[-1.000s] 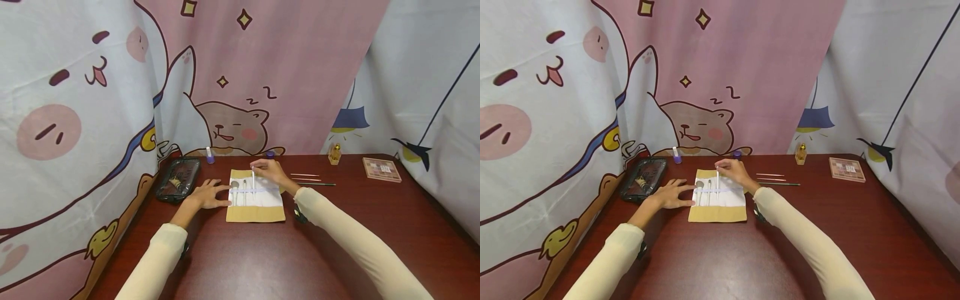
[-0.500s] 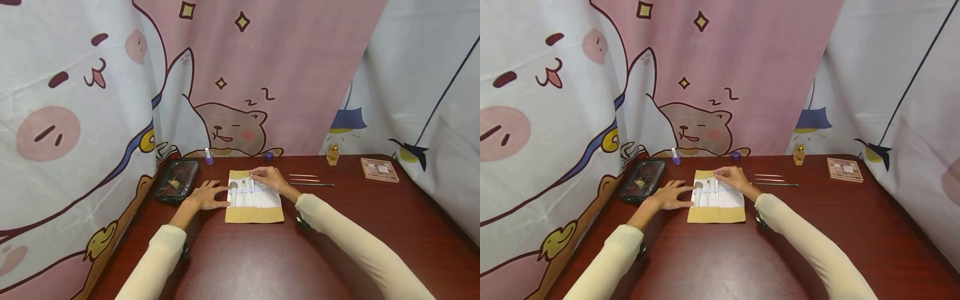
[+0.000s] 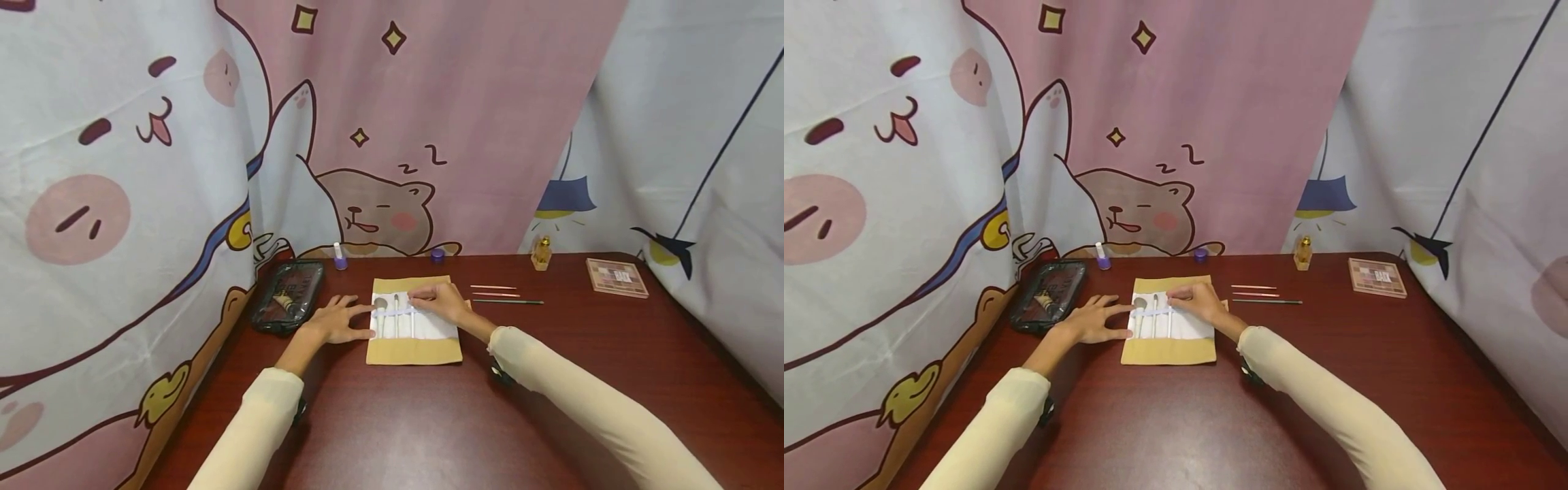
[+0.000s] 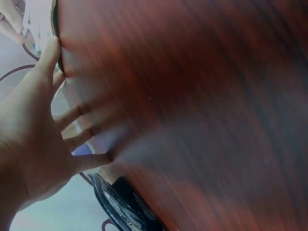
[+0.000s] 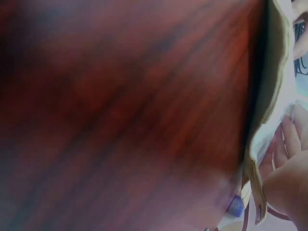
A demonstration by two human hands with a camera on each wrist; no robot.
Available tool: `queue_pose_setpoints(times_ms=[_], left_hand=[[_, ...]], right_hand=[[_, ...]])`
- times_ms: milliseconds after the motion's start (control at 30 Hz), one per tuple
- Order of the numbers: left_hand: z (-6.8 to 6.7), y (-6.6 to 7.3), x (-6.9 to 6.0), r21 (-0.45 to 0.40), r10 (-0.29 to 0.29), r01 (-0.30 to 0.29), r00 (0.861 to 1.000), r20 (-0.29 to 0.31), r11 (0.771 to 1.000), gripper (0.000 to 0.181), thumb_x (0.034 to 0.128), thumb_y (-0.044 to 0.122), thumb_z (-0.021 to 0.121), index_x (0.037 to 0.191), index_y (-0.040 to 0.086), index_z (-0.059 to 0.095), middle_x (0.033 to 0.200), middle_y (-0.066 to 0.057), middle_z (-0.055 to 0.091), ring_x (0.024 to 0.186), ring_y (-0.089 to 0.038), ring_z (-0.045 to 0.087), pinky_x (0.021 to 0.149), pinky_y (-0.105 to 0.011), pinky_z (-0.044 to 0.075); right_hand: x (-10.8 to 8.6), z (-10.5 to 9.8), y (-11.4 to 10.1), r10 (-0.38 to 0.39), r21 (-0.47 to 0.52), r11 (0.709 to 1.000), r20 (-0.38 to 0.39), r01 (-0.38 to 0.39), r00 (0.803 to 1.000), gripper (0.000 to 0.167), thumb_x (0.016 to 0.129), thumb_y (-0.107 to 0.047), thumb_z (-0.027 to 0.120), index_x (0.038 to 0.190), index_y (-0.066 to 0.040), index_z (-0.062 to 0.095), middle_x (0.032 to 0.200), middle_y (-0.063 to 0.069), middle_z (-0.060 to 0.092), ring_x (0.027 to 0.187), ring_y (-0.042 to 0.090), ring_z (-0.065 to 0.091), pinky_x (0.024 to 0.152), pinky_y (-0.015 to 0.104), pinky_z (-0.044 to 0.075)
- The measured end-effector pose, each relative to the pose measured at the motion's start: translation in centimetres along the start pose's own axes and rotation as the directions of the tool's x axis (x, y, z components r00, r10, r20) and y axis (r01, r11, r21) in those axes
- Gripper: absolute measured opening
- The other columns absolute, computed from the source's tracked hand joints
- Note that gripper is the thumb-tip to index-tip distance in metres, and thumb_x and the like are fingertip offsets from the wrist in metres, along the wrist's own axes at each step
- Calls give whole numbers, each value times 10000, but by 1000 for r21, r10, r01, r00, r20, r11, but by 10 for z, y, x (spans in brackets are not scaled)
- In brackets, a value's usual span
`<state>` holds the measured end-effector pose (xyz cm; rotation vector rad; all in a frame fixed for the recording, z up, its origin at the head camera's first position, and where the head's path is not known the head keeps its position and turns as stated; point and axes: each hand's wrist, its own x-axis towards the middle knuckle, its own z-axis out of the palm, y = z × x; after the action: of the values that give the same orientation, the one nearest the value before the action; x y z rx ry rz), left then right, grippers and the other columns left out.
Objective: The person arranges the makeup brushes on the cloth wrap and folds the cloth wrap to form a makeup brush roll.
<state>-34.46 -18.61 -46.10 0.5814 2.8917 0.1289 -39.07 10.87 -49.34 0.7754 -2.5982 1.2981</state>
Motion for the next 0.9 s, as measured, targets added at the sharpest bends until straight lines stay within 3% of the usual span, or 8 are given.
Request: queue_pose_setpoints(times_ms=[200, 467, 900], left_hand=[[1, 0, 1, 11, -5, 5, 1000, 13, 1000, 760, 913, 769, 561, 1581, 441, 406, 1679, -96, 289, 1522, -382, 265, 1047, -655, 426], [0, 0, 2, 10, -2, 2, 1000, 5, 1000, 748, 919, 760, 562, 1577, 433, 419, 1674, -103, 297, 1516, -394, 276, 1043, -662, 427], [0, 1, -1, -4, -3, 3, 1000, -1, 1000, 750, 928, 743, 567, 1582, 407, 422, 1673, -113, 297, 1519, -403, 268, 1055, -678, 408]], right_hand=[[-8, 2, 1, -52, -17, 998, 27, 53, 998, 210, 931, -158, 798, 1120, -70, 814, 1086, 65, 787, 961, 199, 765, 810, 312, 588], [-16, 2, 0, -74, -53, 995, 110, 80, 991, 331, 913, -205, 822, 1211, -70, 773, 1170, 72, 770, 1108, 248, 720, 935, 412, 566], [-19, -2, -4, -105, -9, 994, 107, 107, 989, 386, 873, -153, 854, 1208, 6, 749, 1184, 155, 754, 1117, 333, 716, 932, 444, 571]])
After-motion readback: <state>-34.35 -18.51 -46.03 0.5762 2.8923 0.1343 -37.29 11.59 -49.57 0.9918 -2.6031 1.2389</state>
